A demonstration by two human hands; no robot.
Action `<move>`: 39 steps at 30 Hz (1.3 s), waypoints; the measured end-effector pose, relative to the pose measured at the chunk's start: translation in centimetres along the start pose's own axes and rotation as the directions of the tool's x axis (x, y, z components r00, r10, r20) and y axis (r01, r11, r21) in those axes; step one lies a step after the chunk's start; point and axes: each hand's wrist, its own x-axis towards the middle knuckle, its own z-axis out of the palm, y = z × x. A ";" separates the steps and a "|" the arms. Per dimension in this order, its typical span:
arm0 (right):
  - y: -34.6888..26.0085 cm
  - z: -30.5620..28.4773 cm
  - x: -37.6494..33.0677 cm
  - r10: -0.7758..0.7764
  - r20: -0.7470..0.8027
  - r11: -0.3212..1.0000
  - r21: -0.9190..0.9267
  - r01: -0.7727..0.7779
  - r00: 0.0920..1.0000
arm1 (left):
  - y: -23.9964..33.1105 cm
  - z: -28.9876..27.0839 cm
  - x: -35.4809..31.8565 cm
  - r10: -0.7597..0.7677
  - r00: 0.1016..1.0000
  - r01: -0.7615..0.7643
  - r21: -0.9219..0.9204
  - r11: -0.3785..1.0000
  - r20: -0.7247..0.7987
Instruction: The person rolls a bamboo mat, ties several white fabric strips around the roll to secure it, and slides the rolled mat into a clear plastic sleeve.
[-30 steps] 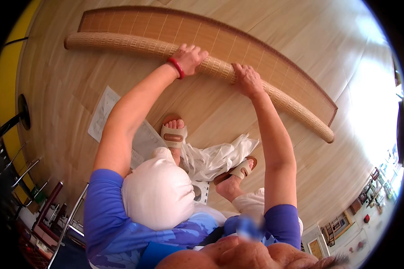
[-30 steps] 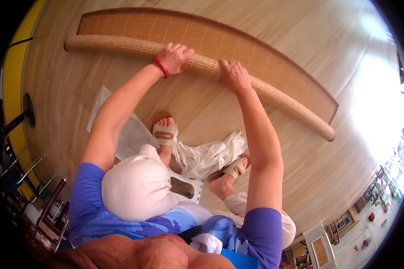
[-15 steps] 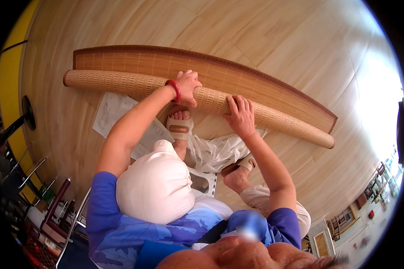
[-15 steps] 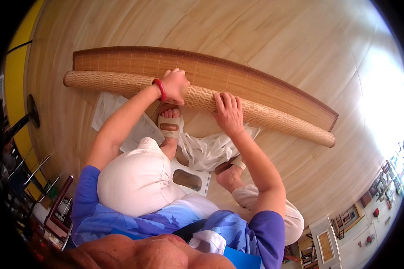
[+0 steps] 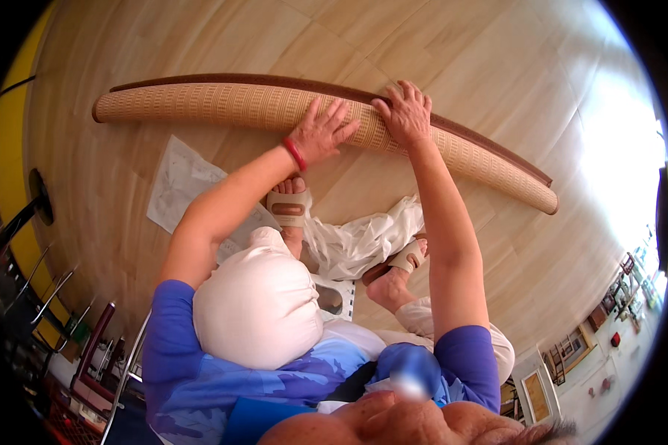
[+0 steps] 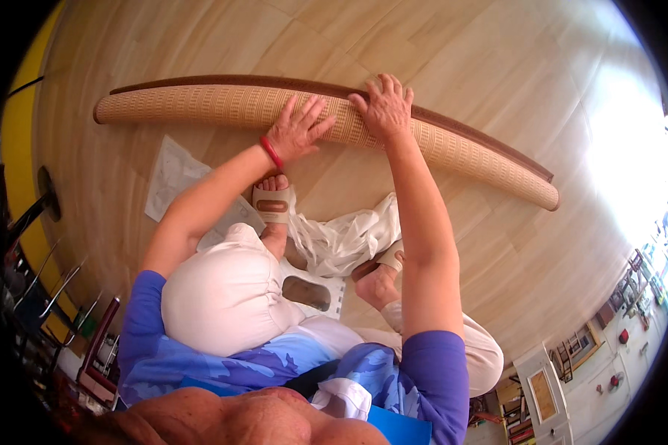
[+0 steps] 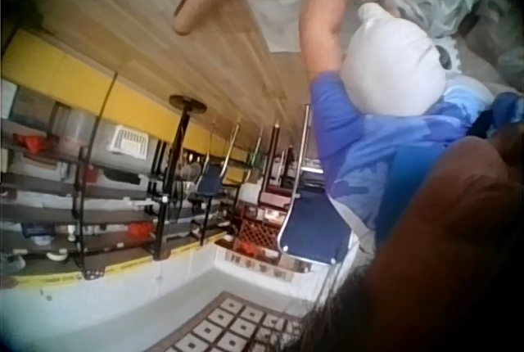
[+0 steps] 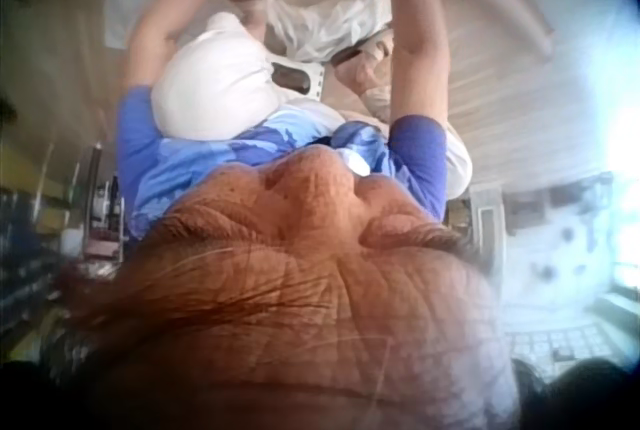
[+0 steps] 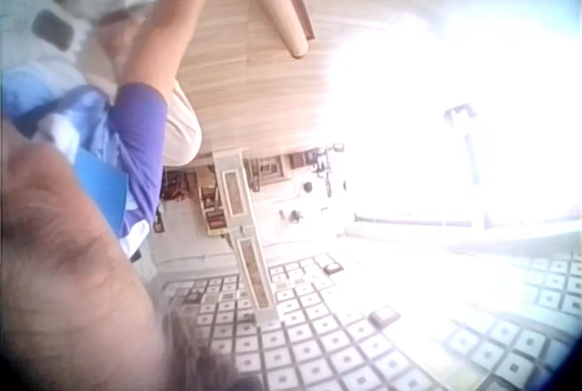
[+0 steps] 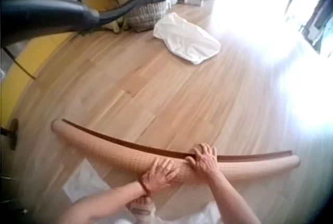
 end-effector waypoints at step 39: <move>1.8 -13.4 -20.7 0.458 0.574 0.244 0.653 -0.717 0.679 | -4.7 -0.2 8.9 -0.095 0.799 0.267 -0.208 0.941 0.594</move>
